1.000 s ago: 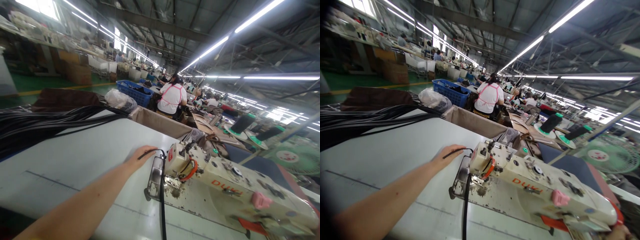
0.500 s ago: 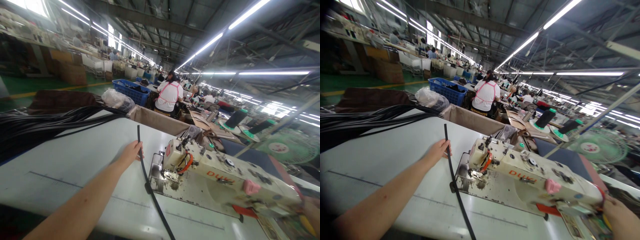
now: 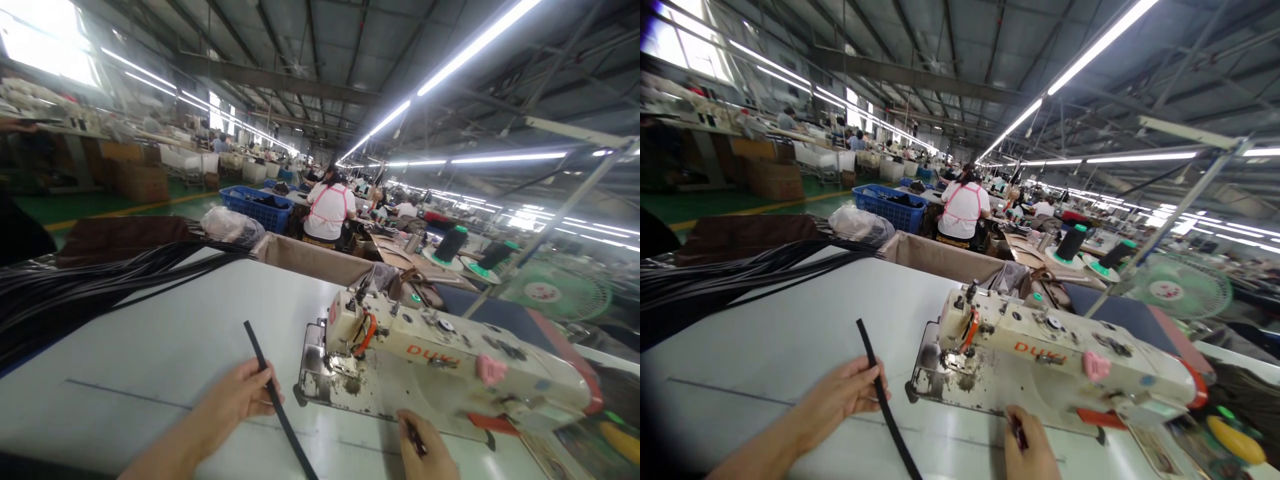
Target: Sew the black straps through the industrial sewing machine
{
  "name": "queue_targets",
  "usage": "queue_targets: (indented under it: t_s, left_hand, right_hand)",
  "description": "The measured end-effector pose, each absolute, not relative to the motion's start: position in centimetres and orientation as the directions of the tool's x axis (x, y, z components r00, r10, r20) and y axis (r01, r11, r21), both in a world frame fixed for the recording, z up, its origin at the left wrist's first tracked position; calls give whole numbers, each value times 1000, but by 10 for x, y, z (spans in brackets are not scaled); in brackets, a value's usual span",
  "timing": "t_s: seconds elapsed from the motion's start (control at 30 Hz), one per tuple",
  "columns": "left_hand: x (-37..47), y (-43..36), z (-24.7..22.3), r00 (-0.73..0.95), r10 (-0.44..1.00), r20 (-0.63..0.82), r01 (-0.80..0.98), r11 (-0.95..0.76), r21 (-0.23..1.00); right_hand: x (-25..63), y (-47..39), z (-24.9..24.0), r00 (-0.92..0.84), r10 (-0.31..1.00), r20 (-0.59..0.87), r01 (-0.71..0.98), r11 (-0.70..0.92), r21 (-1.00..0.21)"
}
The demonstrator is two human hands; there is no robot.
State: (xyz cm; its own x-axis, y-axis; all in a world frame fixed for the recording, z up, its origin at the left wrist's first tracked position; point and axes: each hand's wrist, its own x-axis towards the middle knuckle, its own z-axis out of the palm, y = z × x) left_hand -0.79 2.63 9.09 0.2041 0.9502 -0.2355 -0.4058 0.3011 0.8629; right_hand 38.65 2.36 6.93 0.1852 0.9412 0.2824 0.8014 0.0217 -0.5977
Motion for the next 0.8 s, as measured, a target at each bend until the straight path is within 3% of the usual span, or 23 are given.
queue_targets:
  t_s: [0.07, 0.17, 0.27, 0.43, 0.6, 0.8]
  left_hand:
    - [0, 20, 90, 222, 946, -234, -388, 306, 869]
    - [12, 15, 83, 182, 946, -267, -339, 315, 886]
    - [24, 15, 72, 100, 958, -270, -246, 287, 926]
    - [37, 14, 59, 66, 982, -176, -97, 182, 978]
    - [38, 6, 55, 204, 976, -78, 220, 32, 975]
    - [35, 12, 38, 160, 983, 91, 462, -156, 873]
  right_hand:
    - [374, 28, 63, 224, 942, 251, 798, -29, -602]
    - [368, 35, 55, 198, 923, 331, 843, 12, -538]
    - [370, 41, 45, 100, 877, 471, 910, 111, -399]
    - [365, 38, 27, 0, 770, 638, 975, 142, -171]
    - [341, 33, 19, 53, 690, 722, 978, 112, -178]
    - [339, 36, 10, 59, 652, 756, 978, 112, -173]
